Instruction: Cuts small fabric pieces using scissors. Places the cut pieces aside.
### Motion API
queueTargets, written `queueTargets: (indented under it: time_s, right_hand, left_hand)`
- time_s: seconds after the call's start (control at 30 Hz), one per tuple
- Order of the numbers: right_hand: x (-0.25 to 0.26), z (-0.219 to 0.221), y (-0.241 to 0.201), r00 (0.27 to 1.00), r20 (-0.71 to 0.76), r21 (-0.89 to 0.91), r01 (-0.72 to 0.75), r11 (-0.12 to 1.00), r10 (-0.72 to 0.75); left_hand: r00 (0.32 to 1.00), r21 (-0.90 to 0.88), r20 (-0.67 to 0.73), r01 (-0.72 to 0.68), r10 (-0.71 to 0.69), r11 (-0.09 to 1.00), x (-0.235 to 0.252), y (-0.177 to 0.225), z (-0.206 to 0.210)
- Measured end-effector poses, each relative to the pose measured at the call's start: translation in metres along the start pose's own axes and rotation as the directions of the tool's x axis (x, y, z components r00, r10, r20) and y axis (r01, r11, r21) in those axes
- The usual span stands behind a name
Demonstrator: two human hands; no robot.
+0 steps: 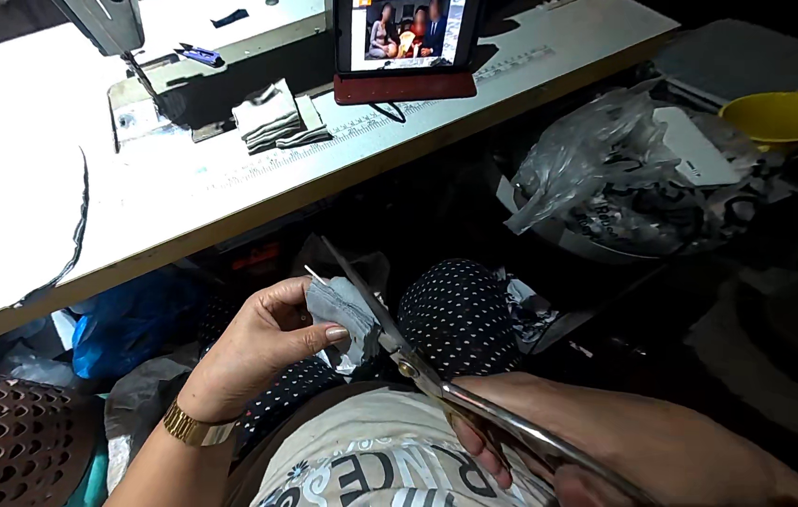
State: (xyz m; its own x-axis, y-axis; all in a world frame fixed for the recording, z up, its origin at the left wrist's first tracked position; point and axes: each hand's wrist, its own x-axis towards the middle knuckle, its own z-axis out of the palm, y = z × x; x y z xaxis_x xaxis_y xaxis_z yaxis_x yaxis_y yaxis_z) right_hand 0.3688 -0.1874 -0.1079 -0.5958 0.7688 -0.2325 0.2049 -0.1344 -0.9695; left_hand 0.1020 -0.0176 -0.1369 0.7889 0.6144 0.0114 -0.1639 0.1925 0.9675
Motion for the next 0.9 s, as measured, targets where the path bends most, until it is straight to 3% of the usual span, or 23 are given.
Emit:
queueTargets:
  time_s: [0.1,0.4,0.7,0.9]
  right_hand:
    - [0.0,0.001,-0.005,0.998,0.014,-0.052,-0.06,0.997,0.061]
    - [-0.001,-0.004,0.004,0.995,0.082,0.057,0.058,0.997,-0.063]
    - [-0.002,-0.002,0.015,0.995,0.082,0.441,0.019,0.897,-0.062]
    - [-0.003,-0.001,0.02,0.997,0.04,0.518,0.039,0.854,-0.069]
  left_hand:
    - [0.999,-0.004,0.022,-0.037,0.037,0.999,0.0,-0.001,-0.002]
    - [0.989,-0.103,0.145,0.032,-0.017,0.994,-0.001,-0.001,-0.005]
    - [0.984,-0.046,0.179,-0.014,0.022,0.999,0.001,-0.012,-0.001]
    - [0.984,-0.011,0.176,-0.038,0.039,0.999,0.001,-0.01,-0.001]
